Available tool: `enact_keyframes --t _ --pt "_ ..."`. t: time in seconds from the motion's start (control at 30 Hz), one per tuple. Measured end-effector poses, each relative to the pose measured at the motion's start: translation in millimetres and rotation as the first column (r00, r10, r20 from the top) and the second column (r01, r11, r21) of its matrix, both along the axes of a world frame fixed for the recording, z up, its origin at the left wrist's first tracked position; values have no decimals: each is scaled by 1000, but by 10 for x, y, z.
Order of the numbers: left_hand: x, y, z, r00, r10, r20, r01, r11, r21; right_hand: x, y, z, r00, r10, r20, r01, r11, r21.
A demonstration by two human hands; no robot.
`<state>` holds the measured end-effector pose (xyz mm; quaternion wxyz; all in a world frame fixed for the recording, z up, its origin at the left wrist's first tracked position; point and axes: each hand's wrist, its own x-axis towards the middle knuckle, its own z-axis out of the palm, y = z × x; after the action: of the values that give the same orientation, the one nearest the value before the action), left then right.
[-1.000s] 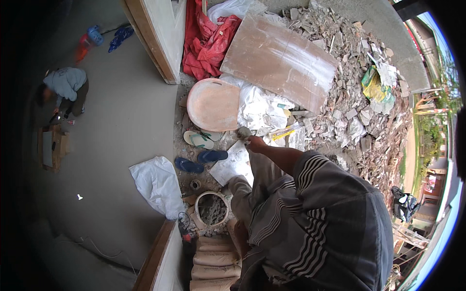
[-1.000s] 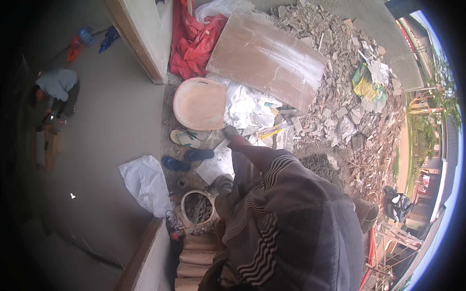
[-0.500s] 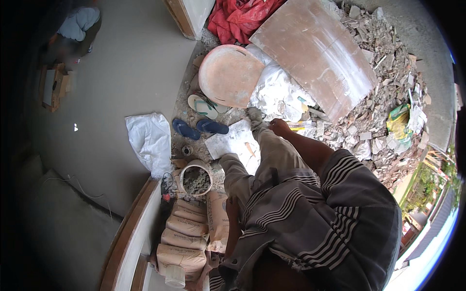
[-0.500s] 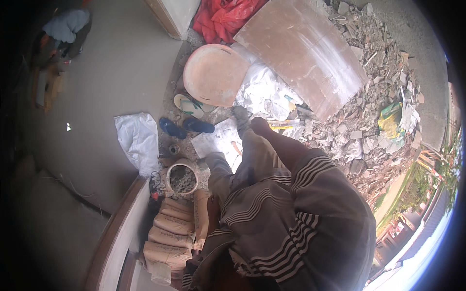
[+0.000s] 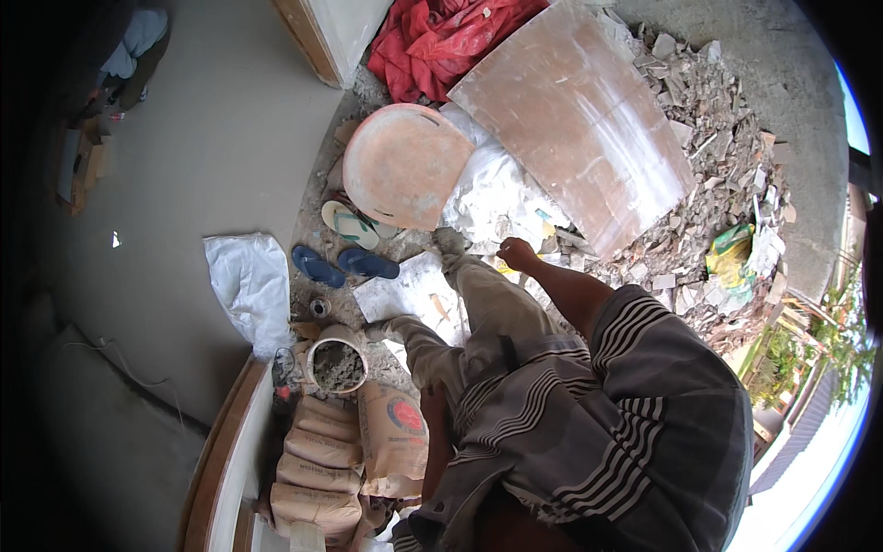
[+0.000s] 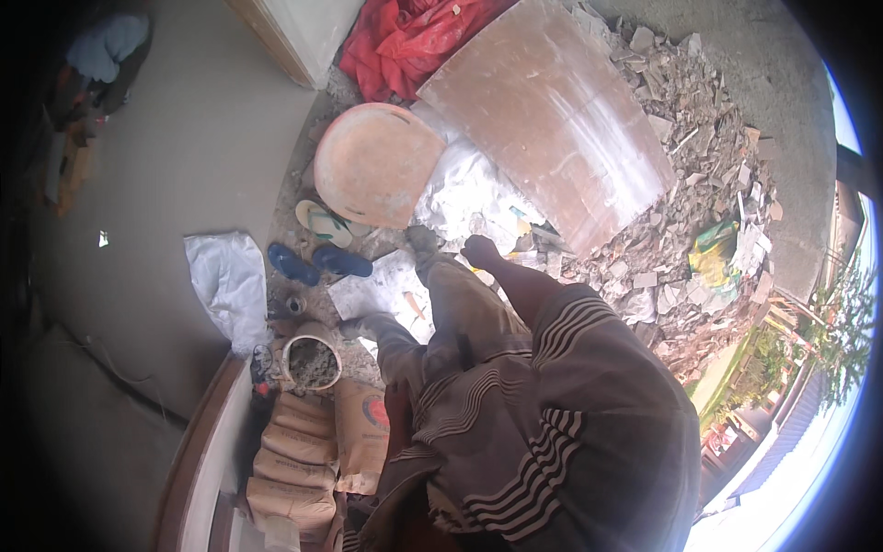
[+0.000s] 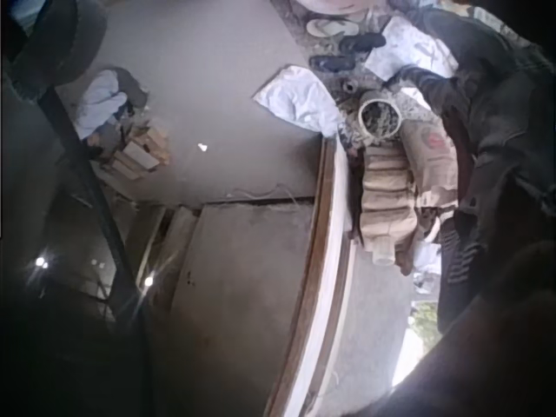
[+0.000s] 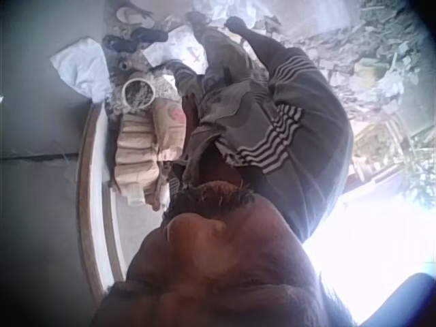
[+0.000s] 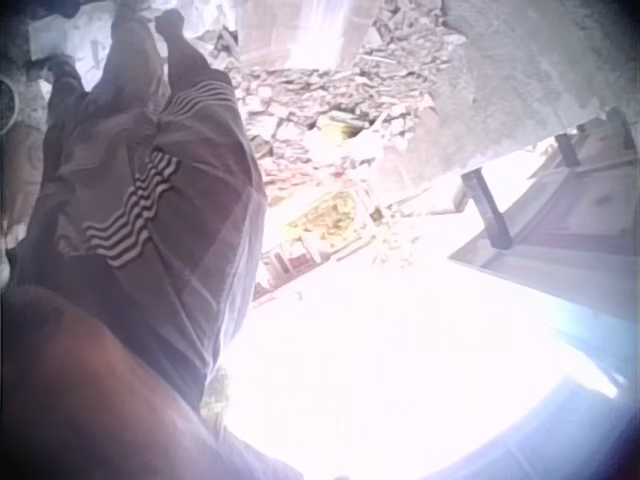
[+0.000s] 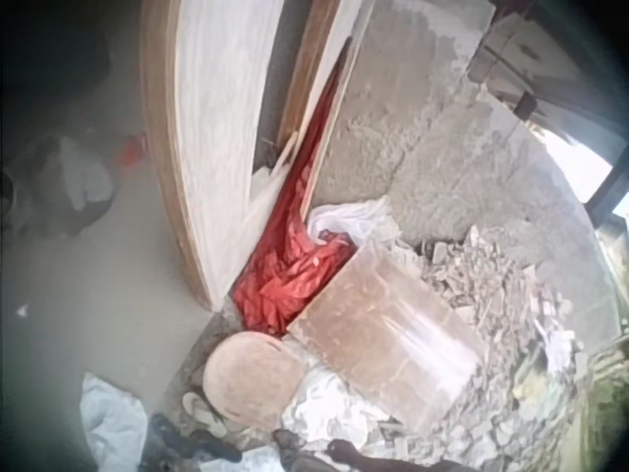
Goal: The person walks through a construction site carrying a trowel and a tile, then scoops cement into a bucket and adds a white powder from a bag. The person carries the bucket and bag back to the tiling area.
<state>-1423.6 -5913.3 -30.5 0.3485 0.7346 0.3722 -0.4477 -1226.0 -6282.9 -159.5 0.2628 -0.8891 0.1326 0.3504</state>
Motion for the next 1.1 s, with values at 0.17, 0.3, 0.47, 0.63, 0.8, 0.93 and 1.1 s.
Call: enact_keyframes --t 0.17,0.3,0.47,0.63,0.8,0.93,1.1 --pt "-4 129 -220 993 -100 -56 108 981 160 -61 -92 -388 997 78 26 -76 996 -47" --pt "41 216 -305 983 -176 -42 181 942 284 -113 -13 -919 985 -166 -53 162 984 -78" --pt "129 200 -439 990 -91 -109 130 892 432 118 -170 -1683 821 -566 -78 554 822 -133" --pt "136 249 -601 993 -112 -41 116 832 543 686 -402 -2486 873 -488 -22 459 835 -305" --pt "79 330 -737 965 -260 32 193 786 587 1022 -423 -3180 966 -239 101 257 833 -490" --pt "71 343 -736 913 -392 113 255 764 593 947 -467 -3457 981 -117 154 179 848 -498" --pt "91 303 -640 975 -219 43 162 827 538 198 -561 -2835 989 -146 38 151 961 -230"
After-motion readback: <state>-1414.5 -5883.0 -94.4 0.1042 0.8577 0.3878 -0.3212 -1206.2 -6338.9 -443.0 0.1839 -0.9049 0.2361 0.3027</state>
